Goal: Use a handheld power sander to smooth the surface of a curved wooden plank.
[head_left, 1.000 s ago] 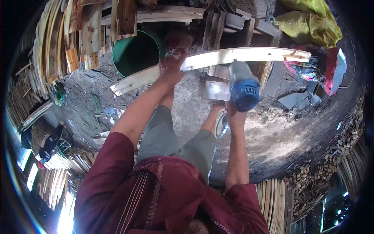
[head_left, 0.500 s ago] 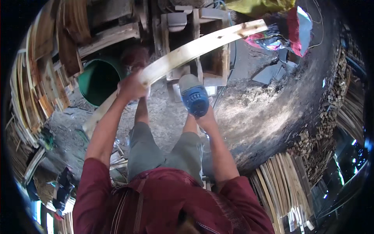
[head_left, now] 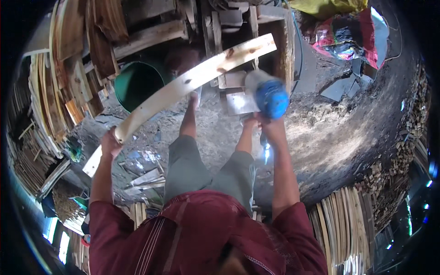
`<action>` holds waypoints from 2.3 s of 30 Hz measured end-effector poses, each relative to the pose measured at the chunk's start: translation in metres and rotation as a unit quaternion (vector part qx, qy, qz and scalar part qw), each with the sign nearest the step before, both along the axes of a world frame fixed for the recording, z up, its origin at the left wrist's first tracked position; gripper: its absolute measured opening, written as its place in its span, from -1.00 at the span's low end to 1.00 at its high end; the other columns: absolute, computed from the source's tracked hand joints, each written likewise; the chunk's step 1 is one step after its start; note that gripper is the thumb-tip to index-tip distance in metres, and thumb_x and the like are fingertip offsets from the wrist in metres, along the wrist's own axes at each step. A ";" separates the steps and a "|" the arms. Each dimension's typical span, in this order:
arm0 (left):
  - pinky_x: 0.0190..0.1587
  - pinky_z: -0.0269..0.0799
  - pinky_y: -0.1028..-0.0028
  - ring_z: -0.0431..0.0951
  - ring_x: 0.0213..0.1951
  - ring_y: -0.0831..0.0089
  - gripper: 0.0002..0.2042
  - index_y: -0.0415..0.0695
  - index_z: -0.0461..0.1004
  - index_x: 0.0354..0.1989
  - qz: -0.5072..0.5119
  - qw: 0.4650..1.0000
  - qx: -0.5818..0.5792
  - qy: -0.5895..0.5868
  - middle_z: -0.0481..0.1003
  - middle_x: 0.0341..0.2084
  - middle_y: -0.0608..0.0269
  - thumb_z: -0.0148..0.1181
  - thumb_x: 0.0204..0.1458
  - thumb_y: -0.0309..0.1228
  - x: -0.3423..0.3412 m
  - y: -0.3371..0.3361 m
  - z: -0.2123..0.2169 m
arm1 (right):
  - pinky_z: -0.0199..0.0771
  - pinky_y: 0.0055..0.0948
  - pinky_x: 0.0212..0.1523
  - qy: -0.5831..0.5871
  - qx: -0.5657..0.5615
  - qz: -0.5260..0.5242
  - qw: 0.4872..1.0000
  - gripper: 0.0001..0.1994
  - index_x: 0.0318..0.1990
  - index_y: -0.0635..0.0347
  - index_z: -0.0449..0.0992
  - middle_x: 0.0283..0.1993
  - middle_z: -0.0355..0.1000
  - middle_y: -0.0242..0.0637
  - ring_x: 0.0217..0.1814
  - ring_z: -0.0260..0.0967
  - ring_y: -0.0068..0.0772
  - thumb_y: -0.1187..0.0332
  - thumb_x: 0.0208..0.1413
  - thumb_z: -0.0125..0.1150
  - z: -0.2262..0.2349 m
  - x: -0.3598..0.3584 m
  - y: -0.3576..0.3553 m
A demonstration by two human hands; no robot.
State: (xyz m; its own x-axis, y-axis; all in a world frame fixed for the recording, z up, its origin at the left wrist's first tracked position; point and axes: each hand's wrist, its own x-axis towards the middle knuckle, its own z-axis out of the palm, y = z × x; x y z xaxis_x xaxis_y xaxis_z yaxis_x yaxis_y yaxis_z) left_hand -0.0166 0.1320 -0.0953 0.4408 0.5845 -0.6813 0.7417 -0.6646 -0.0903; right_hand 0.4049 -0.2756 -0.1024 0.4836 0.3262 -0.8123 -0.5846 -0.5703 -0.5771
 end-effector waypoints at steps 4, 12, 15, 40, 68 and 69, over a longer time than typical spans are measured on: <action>-0.11 0.36 0.12 0.43 -0.17 -0.09 -0.40 -0.09 0.33 0.11 -0.059 0.995 0.065 -0.039 0.42 -0.24 -0.09 0.24 -0.26 -0.48 -0.022 0.011 0.000 | 0.27 -0.46 -0.58 -0.021 0.032 -0.151 0.988 -0.87 -0.44 0.29 0.43 -0.63 0.33 -0.27 -0.62 0.28 -0.43 0.44 -0.02 0.25 -0.015 0.025 0.009; -0.11 0.28 0.14 0.36 -0.16 0.02 -0.34 -0.06 0.32 0.10 -0.097 0.982 0.115 -0.113 0.32 -0.28 0.04 0.29 -0.35 -0.44 -0.019 -0.002 0.016 | 0.29 -0.37 -0.66 0.021 0.041 -0.254 0.966 -0.89 -0.48 0.29 0.37 -0.65 0.26 -0.22 -0.69 0.24 -0.30 0.43 -0.09 0.12 -0.035 0.076 0.021; -0.09 0.28 0.15 0.36 -0.16 0.03 -0.35 -0.04 0.32 0.08 -0.087 0.985 0.110 -0.101 0.33 -0.27 0.06 0.30 -0.36 -0.46 -0.017 -0.008 0.018 | 0.25 -0.40 -0.70 0.036 0.030 -0.275 0.960 -0.88 -0.50 0.27 0.34 -0.66 0.24 -0.25 -0.73 0.23 -0.35 0.46 -0.15 0.15 -0.037 0.079 0.021; -0.10 0.28 0.13 0.38 -0.19 0.02 -0.30 0.00 0.29 0.09 -0.069 0.984 0.112 -0.118 0.35 -0.32 0.08 0.33 -0.39 -0.54 -0.025 -0.017 0.015 | 0.29 -0.29 -0.58 0.067 0.082 -0.254 0.961 -0.86 -0.54 0.24 0.34 -0.64 0.23 -0.24 -0.68 0.21 -0.29 0.39 -0.05 0.09 -0.060 0.090 0.023; -0.02 0.21 0.17 0.40 -0.23 0.15 -0.57 0.06 0.44 -0.11 -0.106 0.945 0.020 -0.308 0.36 -0.41 0.22 0.26 -0.28 -0.44 0.101 -0.115 0.146 | 0.20 -0.03 0.11 -0.576 0.062 0.406 0.707 -0.40 -0.02 0.23 0.45 -0.09 0.40 -0.03 0.02 0.32 -0.03 -0.04 -0.11 0.35 0.137 0.006 0.055; 0.02 0.21 0.14 0.39 -0.17 0.14 -0.57 0.08 0.45 -0.09 -0.120 0.940 0.010 -0.320 0.37 -0.36 0.22 0.24 -0.25 -0.45 0.117 -0.110 0.163 | 0.32 -0.11 -0.05 -0.488 0.050 0.462 0.739 -0.42 -0.08 0.23 0.47 -0.28 0.43 -0.09 -0.18 0.38 -0.07 -0.08 -0.10 0.33 0.153 0.001 0.052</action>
